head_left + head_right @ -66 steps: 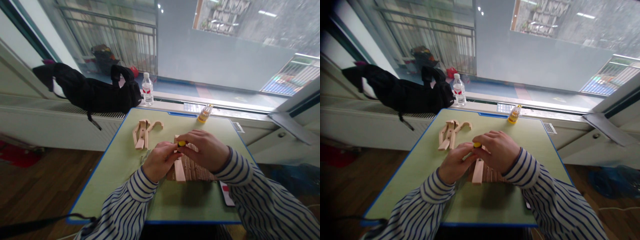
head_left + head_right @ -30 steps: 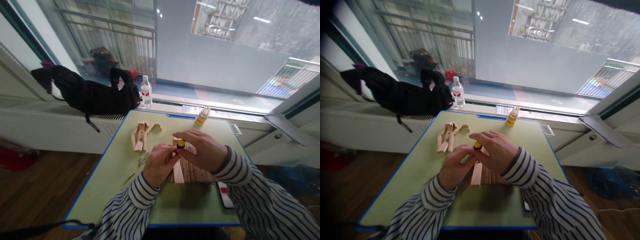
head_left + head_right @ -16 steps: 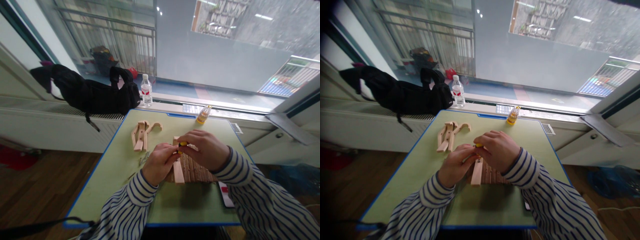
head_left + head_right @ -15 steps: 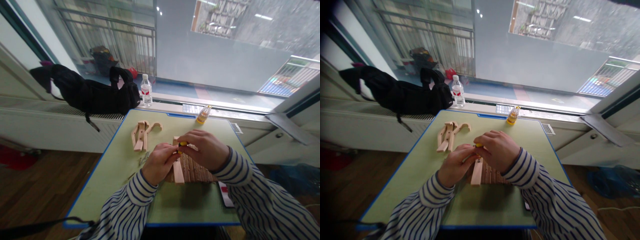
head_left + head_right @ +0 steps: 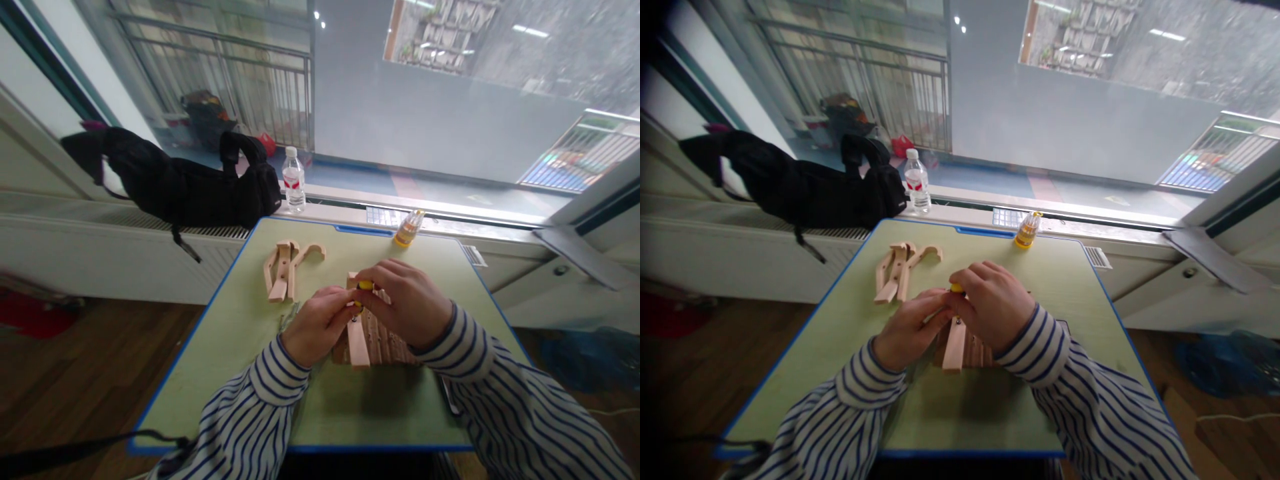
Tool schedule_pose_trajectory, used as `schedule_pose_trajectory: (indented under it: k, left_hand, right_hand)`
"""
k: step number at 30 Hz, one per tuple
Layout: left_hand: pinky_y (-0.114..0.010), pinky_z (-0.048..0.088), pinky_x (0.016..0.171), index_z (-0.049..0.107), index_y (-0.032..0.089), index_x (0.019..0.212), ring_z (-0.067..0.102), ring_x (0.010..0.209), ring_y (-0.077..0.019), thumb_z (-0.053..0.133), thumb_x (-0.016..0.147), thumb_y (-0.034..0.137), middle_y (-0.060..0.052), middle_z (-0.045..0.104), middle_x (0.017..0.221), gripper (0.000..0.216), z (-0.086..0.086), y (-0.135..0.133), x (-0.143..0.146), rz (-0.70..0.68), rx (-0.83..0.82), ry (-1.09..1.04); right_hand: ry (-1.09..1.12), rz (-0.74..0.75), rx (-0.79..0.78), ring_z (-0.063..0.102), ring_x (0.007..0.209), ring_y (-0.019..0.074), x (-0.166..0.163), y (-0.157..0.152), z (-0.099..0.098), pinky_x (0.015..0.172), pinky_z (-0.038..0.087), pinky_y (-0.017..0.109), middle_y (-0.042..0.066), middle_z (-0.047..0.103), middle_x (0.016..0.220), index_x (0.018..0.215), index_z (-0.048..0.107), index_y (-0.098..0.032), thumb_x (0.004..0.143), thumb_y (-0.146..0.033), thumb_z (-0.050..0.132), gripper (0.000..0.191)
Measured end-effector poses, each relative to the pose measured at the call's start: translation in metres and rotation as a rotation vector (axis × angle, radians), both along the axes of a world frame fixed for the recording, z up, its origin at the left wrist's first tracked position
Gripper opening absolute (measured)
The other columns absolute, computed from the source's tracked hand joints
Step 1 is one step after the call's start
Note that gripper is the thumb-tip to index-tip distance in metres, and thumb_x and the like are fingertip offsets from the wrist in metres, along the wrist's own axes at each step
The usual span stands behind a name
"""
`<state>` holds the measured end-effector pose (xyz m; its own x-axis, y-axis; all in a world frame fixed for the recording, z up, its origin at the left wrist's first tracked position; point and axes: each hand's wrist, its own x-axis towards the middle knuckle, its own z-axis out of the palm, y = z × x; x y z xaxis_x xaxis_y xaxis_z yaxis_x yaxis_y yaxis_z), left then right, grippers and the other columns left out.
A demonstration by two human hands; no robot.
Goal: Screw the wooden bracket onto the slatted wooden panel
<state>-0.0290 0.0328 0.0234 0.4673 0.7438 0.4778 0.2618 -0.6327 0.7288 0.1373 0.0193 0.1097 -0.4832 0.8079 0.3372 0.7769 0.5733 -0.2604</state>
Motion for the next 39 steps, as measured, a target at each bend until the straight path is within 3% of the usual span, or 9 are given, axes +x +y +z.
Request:
schedule_pose_trajectory:
  k: [7,12,16,31,39]
  left_hand:
    - [-0.033,0.049,0.080,0.062,0.021,0.099,0.060,0.087,-0.0176,0.061,0.079,0.026,-0.004,0.066,0.088,0.021,0.000,-0.005,0.006,0.176,0.077,-0.019]
    - [-0.034,0.049,0.080,0.064,0.020,0.093,0.060,0.087,-0.0185,0.061,0.079,0.027,-0.005,0.066,0.086,0.016,-0.002,-0.004,0.004,0.203,0.087,-0.014]
    - [-0.035,0.048,0.083,0.063,0.019,0.095,0.059,0.089,-0.0185,0.059,0.080,0.028,-0.006,0.066,0.090,0.017,-0.003,-0.004,0.002,0.171,0.070,-0.011]
    - [-0.035,0.044,0.089,0.061,0.019,0.102,0.057,0.096,-0.0174,0.050,0.086,0.019,-0.005,0.064,0.099,0.019,0.006,-0.002,0.002,-0.002,-0.004,0.013]
    - [-0.029,0.046,0.087,0.057,0.021,0.110,0.058,0.096,-0.0152,0.048,0.087,0.017,-0.004,0.064,0.102,0.026,0.006,-0.001,0.000,-0.080,-0.055,-0.025]
  right_hand:
    - [-0.044,-0.002,-0.045,0.057,0.082,0.0166,0.000,0.002,0.007,0.077,0.043,0.030,0.005,0.064,0.085,0.096,0.061,-0.017,0.084,-0.035,0.051,0.024]
    - [-0.070,0.122,-0.093,0.057,0.092,0.0177,0.003,0.004,0.019,0.082,0.043,0.032,0.007,0.065,0.099,0.108,0.057,-0.016,0.083,-0.029,0.051,0.029]
    - [-0.098,0.176,-0.116,0.058,0.091,0.0158,0.004,0.005,0.020,0.081,0.043,0.030,0.006,0.066,0.097,0.104,0.060,-0.018,0.084,-0.022,0.048,0.023]
    - [-0.105,0.034,-0.036,0.056,0.081,0.0167,0.004,0.000,0.011,0.076,0.042,0.030,0.004,0.065,0.084,0.096,0.061,-0.017,0.086,-0.036,0.048,0.025]
    - [-0.032,-0.047,0.010,0.055,0.079,0.0163,-0.001,-0.008,0.004,0.073,0.042,0.028,0.004,0.064,0.083,0.095,0.061,-0.017,0.086,-0.036,0.049,0.024]
